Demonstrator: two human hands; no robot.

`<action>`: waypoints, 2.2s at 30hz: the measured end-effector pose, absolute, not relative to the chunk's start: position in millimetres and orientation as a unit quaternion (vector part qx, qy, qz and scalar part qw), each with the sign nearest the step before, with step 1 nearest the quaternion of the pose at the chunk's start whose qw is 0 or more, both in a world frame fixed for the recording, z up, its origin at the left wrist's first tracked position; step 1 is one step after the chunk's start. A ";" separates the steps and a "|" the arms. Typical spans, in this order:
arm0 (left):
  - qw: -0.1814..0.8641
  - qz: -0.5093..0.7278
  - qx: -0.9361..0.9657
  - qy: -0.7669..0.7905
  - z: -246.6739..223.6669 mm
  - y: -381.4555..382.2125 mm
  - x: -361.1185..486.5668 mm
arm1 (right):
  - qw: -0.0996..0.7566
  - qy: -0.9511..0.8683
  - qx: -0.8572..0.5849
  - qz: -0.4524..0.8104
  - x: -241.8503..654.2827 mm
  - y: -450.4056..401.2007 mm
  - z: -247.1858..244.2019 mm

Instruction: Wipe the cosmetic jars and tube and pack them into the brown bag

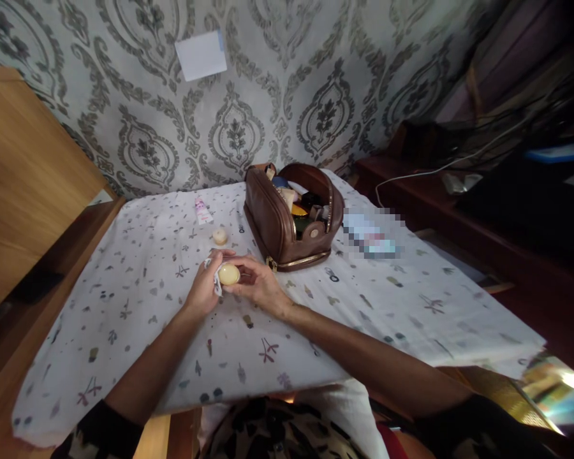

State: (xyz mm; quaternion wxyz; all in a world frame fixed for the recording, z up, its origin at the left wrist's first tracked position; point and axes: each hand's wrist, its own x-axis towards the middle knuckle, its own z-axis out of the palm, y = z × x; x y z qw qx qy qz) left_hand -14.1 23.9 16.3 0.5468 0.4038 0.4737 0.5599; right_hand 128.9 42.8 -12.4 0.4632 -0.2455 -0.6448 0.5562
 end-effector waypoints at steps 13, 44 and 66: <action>0.516 0.579 0.330 0.538 21.2 18.8 -4.2 | 0.491 -0.765 -0.285 0.304 147.7 38.8 17.3; 0.448 0.415 0.414 0.675 25.4 23.6 6.9 | 0.200 -0.860 -0.470 0.007 258.0 216.2 145.4; 0.419 0.438 0.440 0.662 24.6 21.5 11.8 | 0.086 -0.878 -0.471 -0.005 235.9 219.6 149.0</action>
